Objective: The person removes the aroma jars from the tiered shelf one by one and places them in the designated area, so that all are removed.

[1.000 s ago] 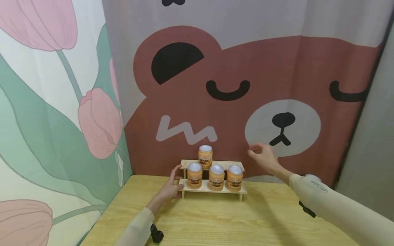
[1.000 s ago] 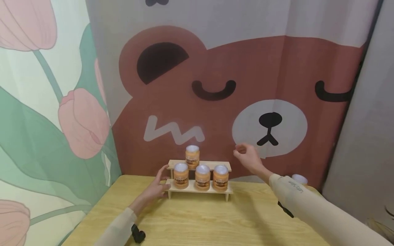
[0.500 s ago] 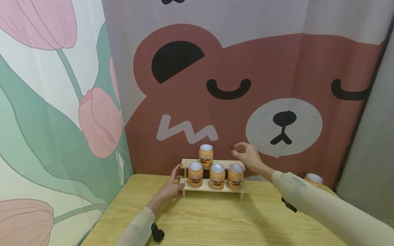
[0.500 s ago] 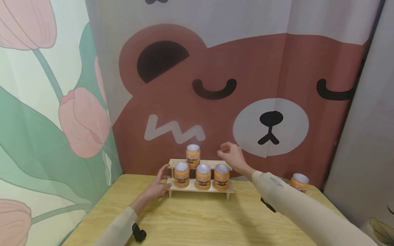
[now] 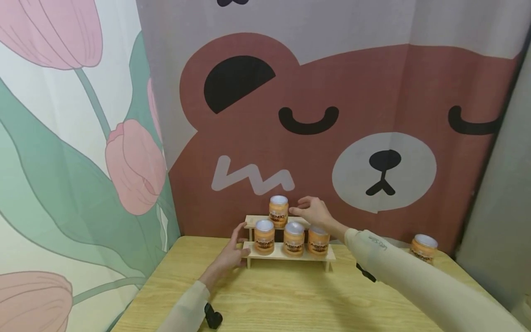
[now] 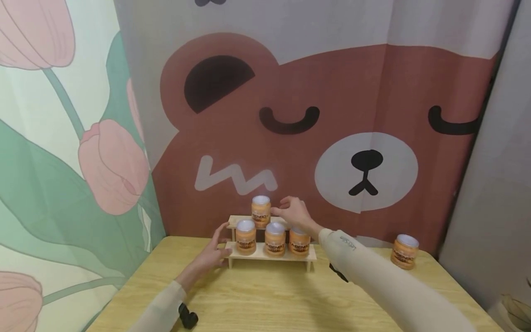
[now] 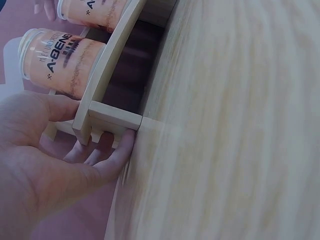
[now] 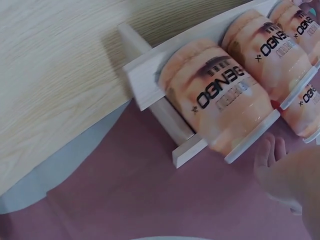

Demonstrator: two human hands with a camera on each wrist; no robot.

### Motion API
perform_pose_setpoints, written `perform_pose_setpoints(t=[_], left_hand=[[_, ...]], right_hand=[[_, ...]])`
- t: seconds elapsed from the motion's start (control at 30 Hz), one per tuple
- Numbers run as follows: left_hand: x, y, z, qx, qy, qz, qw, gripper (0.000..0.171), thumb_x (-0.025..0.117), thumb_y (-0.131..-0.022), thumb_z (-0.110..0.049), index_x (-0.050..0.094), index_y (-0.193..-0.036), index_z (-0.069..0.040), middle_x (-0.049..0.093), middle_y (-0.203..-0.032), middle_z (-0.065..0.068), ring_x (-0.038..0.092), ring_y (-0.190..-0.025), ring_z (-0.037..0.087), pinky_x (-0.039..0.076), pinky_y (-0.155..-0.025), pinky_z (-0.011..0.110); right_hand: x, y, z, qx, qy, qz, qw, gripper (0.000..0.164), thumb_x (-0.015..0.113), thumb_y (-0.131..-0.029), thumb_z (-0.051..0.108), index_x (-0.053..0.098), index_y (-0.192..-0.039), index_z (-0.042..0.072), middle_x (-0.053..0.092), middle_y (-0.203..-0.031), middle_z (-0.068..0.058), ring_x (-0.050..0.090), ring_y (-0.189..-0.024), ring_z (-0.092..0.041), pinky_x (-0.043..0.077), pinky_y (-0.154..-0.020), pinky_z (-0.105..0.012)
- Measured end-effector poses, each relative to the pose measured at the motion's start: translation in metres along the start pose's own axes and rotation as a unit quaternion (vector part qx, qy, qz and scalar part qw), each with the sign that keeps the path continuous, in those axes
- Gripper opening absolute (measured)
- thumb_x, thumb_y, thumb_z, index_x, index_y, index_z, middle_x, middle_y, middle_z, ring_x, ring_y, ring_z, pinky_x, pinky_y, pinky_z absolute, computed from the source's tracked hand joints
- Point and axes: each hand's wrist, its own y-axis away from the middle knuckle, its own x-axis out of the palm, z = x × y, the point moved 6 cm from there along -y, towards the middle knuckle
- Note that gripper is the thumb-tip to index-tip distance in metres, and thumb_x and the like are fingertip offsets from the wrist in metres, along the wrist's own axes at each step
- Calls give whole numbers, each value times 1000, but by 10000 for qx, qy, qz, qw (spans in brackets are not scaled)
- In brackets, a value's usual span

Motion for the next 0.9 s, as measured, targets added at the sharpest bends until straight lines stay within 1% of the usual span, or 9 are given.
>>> perform_pose_setpoints(t=[0.1, 0.17, 0.27, 0.33, 0.4, 0.57, 0.63, 0.8, 0.9], left_hand=[[2, 1, 0, 18, 41, -7, 10000, 89, 57, -100, 5, 13, -161, -44, 19, -153, 30, 58, -98, 33, 55, -72, 49], [4, 2, 1, 3, 36, 32, 10000, 90, 57, -100, 5, 12, -161, -43, 19, -152, 30, 58, -97, 32, 55, -71, 48], [5, 3, 0, 14, 8, 85, 10000, 90, 57, -99, 5, 11, -162, -41, 19, -152, 31, 58, -97, 32, 55, -72, 49], [4, 4, -1, 14, 3, 80, 10000, 89, 57, -99, 5, 11, -162, -40, 19, -152, 31, 59, -98, 33, 56, -73, 51], [3, 5, -3, 48, 2, 31, 10000, 89, 57, -99, 4, 11, -162, -40, 19, -152, 31, 59, -100, 34, 56, -74, 52], [4, 7, -1, 116, -39, 37, 9999, 90, 57, -98, 5, 10, -163, -36, 20, -151, 32, 59, -102, 36, 56, -74, 52], [4, 7, -1, 103, -20, 32, 9999, 91, 57, -98, 6, 10, -163, -38, 20, -151, 31, 59, -102, 36, 56, -74, 50], [1, 4, 3, 54, 37, -40, 10000, 90, 58, -99, 4, 14, -161, -43, 21, -152, 29, 57, -102, 36, 56, -73, 48], [2, 2, 3, 95, 34, 3, 9999, 90, 59, -99, 3, 13, -161, -43, 21, -152, 29, 56, -102, 36, 56, -73, 48]], right_hand=[[10, -3, 0, 98, -134, 220, 9996, 69, 77, -91, 43, 56, -139, -2, 66, -124, -18, 63, -113, -35, 54, -88, -47], [17, -4, -3, 264, -268, 397, 9985, 73, 79, -89, 44, 54, -141, -2, 65, -127, -18, 63, -113, -34, 56, -85, -45], [27, -7, -5, 439, -312, 499, 9973, 78, 81, -87, 46, 53, -141, -3, 64, -127, -17, 63, -111, -32, 56, -84, -43], [32, -10, -3, 440, -208, 484, 9976, 78, 82, -85, 47, 55, -139, -3, 65, -125, -17, 63, -111, -31, 55, -86, -44], [36, -12, 0, 329, -60, 452, 9984, 77, 82, -85, 48, 59, -134, -5, 67, -121, -16, 64, -109, -31, 55, -87, -44], [42, -14, 0, 313, -15, 381, 9988, 67, 83, -83, 47, 65, -125, -2, 70, -109, -11, 66, -98, -26, 56, -81, -43], [44, -16, 1, 269, -33, 362, 9990, 64, 83, -83, 47, 66, -123, 0, 70, -105, -8, 66, -94, -23, 56, -78, -41], [47, -22, 5, 65, -80, 334, 9994, 61, 84, -83, 46, 66, -120, 2, 70, -101, -6, 66, -89, -20, 55, -75, -39], [46, -24, 5, 33, -52, 198, 9998, 58, 85, -83, 44, 66, -119, 1, 69, -98, -5, 65, -86, -20, 55, -72, -38]])
